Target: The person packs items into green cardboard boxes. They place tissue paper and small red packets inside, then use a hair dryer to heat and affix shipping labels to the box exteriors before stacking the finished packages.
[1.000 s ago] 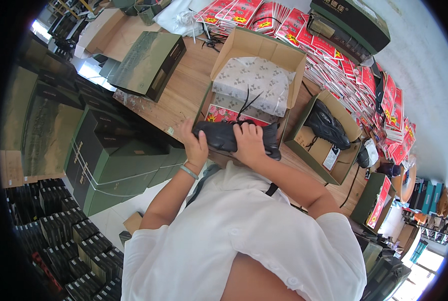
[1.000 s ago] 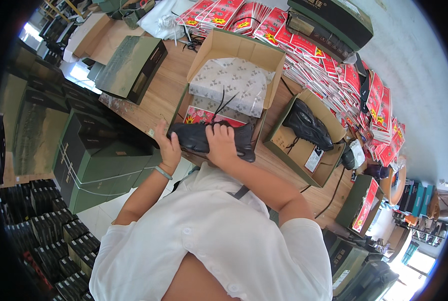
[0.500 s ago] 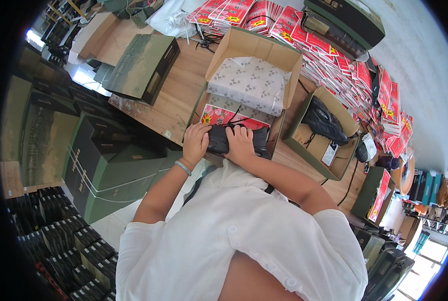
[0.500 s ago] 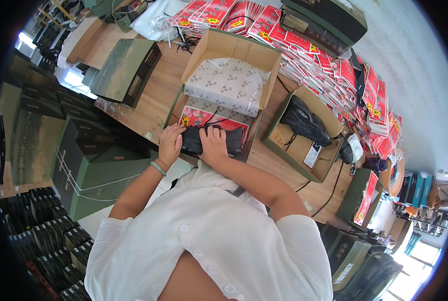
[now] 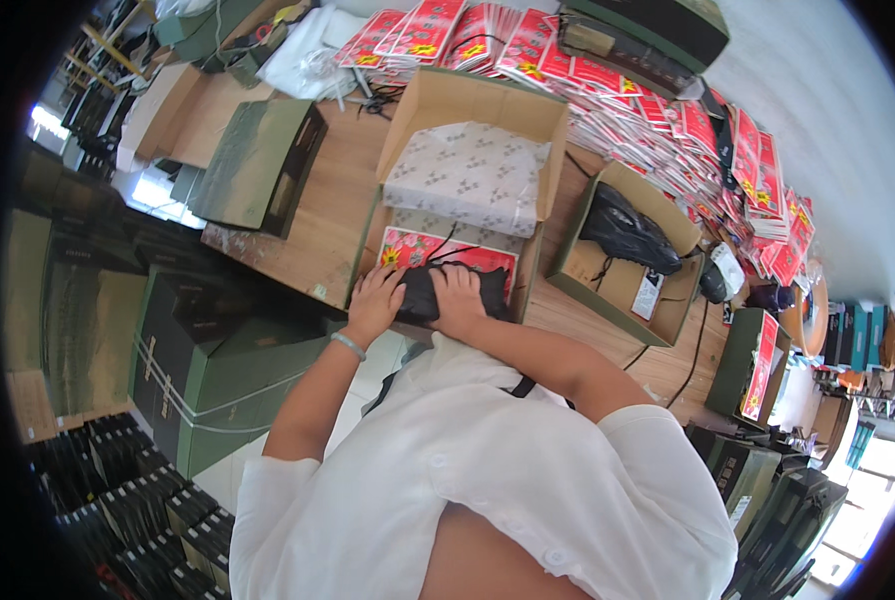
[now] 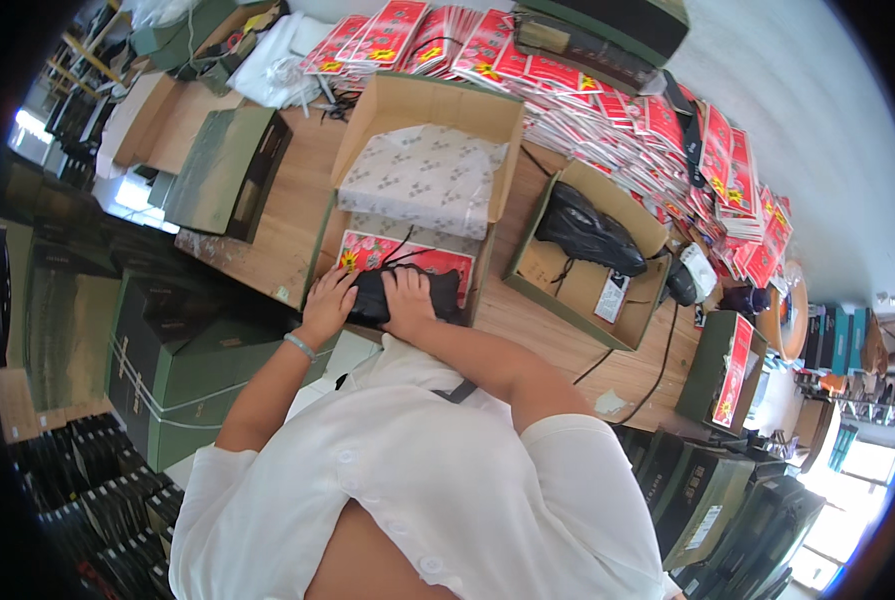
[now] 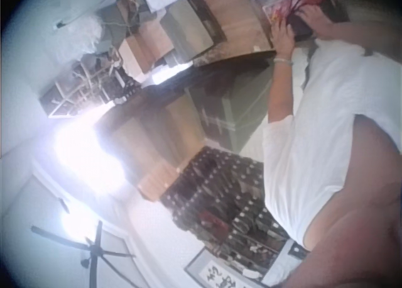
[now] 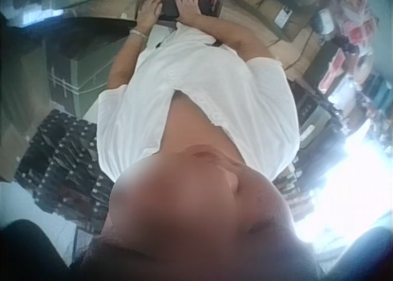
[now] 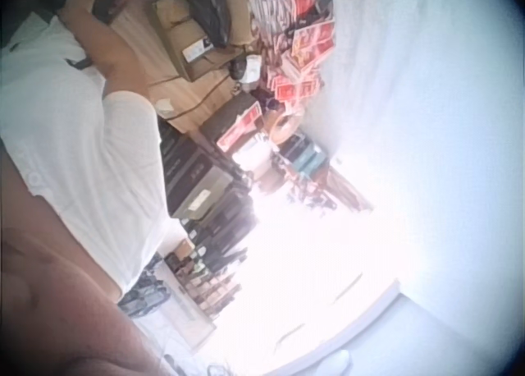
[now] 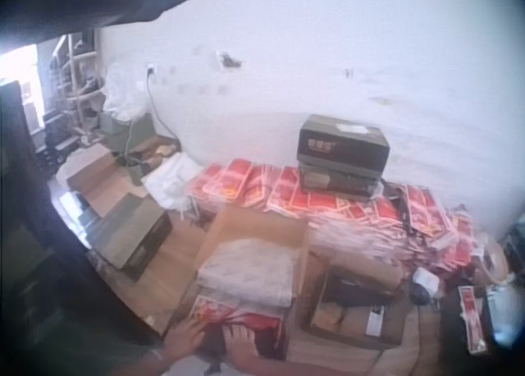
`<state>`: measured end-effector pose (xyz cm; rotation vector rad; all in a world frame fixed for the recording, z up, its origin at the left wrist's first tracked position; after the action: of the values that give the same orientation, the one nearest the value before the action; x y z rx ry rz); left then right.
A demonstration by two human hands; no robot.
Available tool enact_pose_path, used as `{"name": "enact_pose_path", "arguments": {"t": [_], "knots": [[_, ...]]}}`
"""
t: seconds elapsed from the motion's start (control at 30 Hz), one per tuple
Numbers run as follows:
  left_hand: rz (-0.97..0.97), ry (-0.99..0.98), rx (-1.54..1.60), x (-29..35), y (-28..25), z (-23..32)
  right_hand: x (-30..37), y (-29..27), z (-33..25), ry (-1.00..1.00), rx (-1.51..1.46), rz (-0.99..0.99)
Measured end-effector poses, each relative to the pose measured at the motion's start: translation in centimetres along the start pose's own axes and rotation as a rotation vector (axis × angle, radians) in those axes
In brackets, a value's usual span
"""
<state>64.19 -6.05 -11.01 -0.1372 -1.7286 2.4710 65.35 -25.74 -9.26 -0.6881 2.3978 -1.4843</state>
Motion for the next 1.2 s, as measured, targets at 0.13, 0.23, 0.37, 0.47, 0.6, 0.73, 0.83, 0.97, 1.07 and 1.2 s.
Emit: {"name": "enact_pose_path", "arguments": {"t": [0.13, 0.23, 0.37, 0.47, 0.6, 0.73, 0.83, 0.97, 1.07, 1.2], "knots": [[-0.001, -0.027, 0.041, 0.0, 0.1, -0.1, 1.6, -4.5, 3.1, -0.092, -0.287, 0.181], [0.029, -0.03, 0.078, 0.0, 0.1, 0.2, 3.4, -12.0, 12.1, 0.095, -0.016, 0.741], [0.042, -0.056, 0.088, -0.1, -0.1, 0.6, 8.2, -17.2, 23.7, 0.915, 0.453, 0.363], [0.057, -0.061, 0.09, -0.2, -0.2, 0.9, 9.8, -16.1, 28.6, 1.067, 0.498, 0.038], [0.067, -0.073, 0.093, -0.2, -0.1, 1.1, 10.9, -14.4, 32.8, 0.813, 0.695, 0.217], [0.082, -0.073, 0.084, -0.1, -0.2, 1.2, 12.0, -14.1, 34.9, 0.7, 0.548, 0.397], [0.085, -0.081, 0.099, 0.0, -0.3, 1.3, 13.4, -15.3, 34.6, 0.668, 0.448, 0.548], [0.073, -0.108, 0.079, 0.0, 0.1, 0.9, 15.5, -18.9, 31.5, 0.625, 0.371, 0.847], [0.089, -0.071, 0.01, -0.1, 0.2, 0.9, 15.6, -22.0, 27.1, 0.514, 0.379, 0.991], [0.091, -0.06, -0.044, -0.8, -1.2, 3.5, 12.5, -24.9, 19.2, 0.382, 0.254, 0.98]]}}
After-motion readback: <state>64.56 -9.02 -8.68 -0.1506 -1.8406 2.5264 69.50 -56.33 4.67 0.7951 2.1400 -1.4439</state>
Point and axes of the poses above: each hand's wrist, its own x-axis away from the middle knuckle, its own y-axis out of the palm, z = x × y, the point moved 1 cm from there along -x, towards the middle knuckle, and after that the axes turned 3 degrees about -y, right-handed, at the moved point
